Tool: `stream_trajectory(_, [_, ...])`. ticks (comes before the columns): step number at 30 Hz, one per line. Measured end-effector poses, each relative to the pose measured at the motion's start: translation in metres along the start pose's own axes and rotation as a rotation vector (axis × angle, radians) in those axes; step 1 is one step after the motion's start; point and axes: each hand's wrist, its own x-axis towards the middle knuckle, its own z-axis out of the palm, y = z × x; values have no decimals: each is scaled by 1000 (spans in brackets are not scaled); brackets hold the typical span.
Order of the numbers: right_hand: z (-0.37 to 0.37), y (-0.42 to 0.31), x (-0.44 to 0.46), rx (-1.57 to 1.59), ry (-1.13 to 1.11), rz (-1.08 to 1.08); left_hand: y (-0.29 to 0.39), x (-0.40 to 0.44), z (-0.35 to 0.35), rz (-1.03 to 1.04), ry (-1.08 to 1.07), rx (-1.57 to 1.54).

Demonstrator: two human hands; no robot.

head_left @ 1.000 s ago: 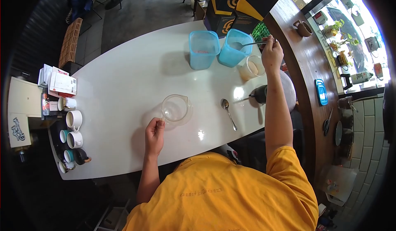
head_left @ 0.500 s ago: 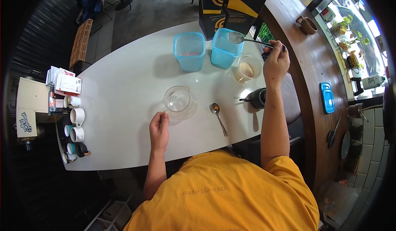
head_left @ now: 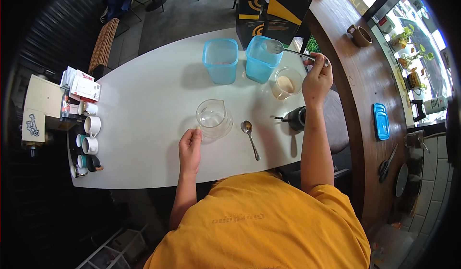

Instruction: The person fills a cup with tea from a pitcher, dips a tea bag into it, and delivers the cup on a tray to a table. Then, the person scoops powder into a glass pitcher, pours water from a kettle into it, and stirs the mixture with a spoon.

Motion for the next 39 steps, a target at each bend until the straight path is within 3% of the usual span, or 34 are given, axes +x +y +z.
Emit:
stream_trajectory(9, [3,-3,-6,-56,-37,-45,-1,-13,-6,-24,63,17])
stream_trajectory(25, [-9,-9,-6,-29,17,-3,5,-14,5,-56,-7,-7])
stream_trajectory(32, [-39,-57,-32,173,12,60,24,-2,26,-100,-107,19])
stream_trajectory(36, [-54,-57,-64,149,-52,-2,29,1,39,-86,-115,7])
stream_trajectory(39, [-58,-51,-98,321,-121,-65,27,1,45,-64,-141,8])
